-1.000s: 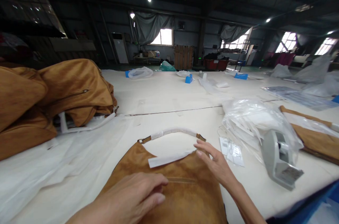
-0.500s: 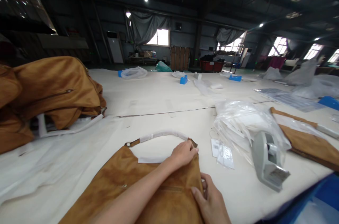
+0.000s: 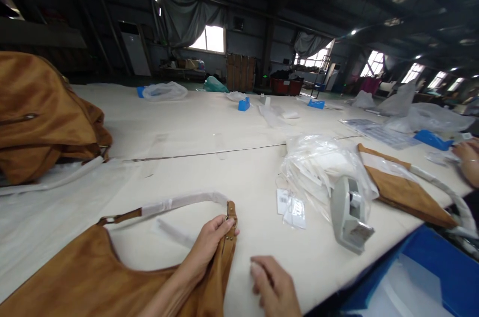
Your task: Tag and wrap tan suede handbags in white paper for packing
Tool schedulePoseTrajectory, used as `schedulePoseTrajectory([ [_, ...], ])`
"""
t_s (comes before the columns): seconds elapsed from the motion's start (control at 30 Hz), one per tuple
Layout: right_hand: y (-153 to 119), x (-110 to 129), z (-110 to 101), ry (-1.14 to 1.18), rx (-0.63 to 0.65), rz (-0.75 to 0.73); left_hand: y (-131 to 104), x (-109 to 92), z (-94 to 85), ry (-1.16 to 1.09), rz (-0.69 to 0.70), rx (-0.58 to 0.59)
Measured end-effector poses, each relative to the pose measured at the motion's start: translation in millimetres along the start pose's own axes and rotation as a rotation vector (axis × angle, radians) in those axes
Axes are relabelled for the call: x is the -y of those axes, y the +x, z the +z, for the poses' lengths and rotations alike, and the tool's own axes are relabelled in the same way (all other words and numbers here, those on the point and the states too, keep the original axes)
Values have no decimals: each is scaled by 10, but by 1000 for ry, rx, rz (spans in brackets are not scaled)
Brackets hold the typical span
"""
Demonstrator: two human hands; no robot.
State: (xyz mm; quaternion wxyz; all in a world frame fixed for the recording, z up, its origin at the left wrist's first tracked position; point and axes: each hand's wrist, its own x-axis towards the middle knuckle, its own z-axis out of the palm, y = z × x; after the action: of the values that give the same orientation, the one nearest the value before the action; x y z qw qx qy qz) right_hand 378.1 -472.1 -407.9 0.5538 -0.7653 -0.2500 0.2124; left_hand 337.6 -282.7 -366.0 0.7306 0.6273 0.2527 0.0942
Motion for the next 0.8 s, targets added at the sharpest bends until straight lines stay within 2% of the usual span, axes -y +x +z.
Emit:
schedulePoseTrajectory([
  [0.03,107,-4,-235,-77,-67,-3,-23,37,-16,-105,-24,-2],
  [0.07,224,-8,-462,-161,-191,-15,-32,63,-22,-152,-40,-4],
  [0.13,463,-12,-840,-363,-342,4,-22,82,-15,-186,-59,-1],
  [0.17,574,-9,-972,-479,-388,37,-12,76,-7,-196,-63,6],
  [0.23,759,7,-1119,-710,-394,132,2,50,3,-223,-62,30],
  [0.33,925,56,-1158,-912,-299,270,-10,12,-1,-275,-52,55],
  [0.43,989,90,-1177,-918,-250,347,-30,6,-10,-292,-58,55],
  [0.6,1034,54,-1254,-907,-206,357,-16,49,-3,-263,-21,47],
  [0.8,1125,-7,-1279,-922,-222,386,-16,43,17,-248,-32,3],
])
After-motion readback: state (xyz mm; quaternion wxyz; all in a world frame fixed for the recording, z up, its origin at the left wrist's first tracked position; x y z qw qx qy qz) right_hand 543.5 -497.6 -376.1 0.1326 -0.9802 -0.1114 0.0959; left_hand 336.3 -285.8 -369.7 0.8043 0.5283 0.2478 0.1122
